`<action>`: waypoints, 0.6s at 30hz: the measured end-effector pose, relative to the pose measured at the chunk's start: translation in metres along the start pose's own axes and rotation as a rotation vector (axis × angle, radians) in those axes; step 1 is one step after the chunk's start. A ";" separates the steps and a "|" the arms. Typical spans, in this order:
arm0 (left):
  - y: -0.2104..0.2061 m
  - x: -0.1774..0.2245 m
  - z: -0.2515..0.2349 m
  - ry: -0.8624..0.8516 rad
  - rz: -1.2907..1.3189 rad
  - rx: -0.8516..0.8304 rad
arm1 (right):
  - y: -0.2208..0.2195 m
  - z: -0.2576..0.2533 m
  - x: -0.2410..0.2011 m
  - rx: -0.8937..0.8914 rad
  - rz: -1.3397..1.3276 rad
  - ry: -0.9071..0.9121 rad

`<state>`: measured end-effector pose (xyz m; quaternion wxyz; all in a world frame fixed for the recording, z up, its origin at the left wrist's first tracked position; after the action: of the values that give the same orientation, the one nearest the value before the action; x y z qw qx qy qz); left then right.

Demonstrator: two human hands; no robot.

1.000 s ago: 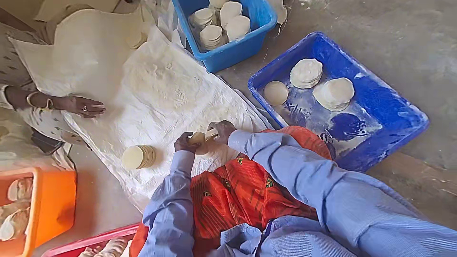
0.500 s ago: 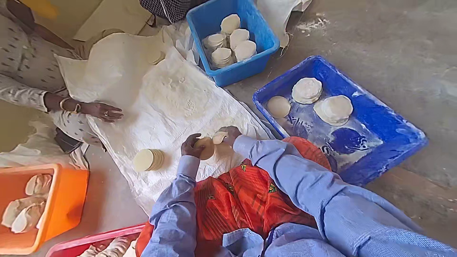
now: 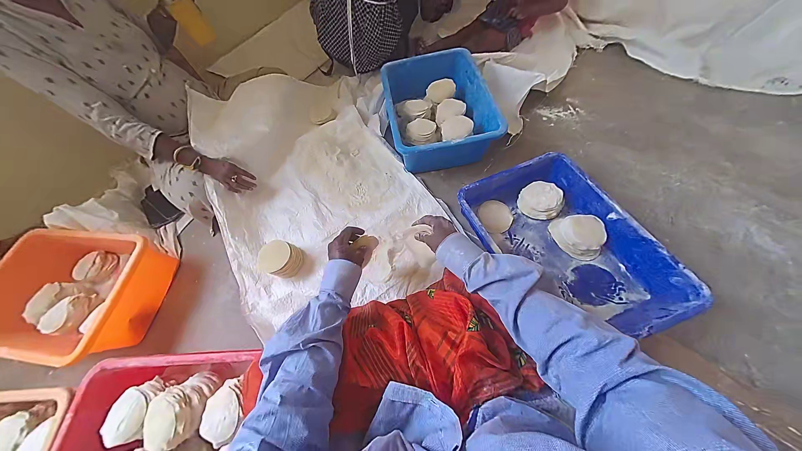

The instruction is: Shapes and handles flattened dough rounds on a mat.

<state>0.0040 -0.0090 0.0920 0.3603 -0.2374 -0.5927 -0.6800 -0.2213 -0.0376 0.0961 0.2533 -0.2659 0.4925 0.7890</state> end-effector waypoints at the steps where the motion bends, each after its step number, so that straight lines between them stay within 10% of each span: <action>1: -0.004 0.001 -0.001 0.022 0.019 -0.019 | -0.002 0.000 0.003 -0.001 0.015 -0.018; 8: -0.063 -0.053 -0.038 0.274 0.559 -0.060 | -0.018 -0.018 0.044 0.005 -0.091 -0.160; 15: -0.048 -0.114 -0.059 0.424 -0.249 -0.029 | -0.031 -0.064 0.070 -0.030 -0.057 -0.223; 18: -0.047 -0.084 -0.075 0.294 0.045 0.073 | -0.052 -0.079 0.060 -0.034 0.004 -0.170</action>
<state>0.0281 -0.0631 -0.0147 0.4668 -0.1351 -0.5526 -0.6771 -0.2173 -0.0816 -0.0069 0.2878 -0.2013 0.4563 0.8176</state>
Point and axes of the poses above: each hand's wrist, its own z-axis away from the middle knuckle, its own y-axis out of the back of the hand, x = y × z, the point moved 6 cm from there along -z, towards the middle knuckle, and after that the axes turned 1 degree about x, right-handed, at the moved point
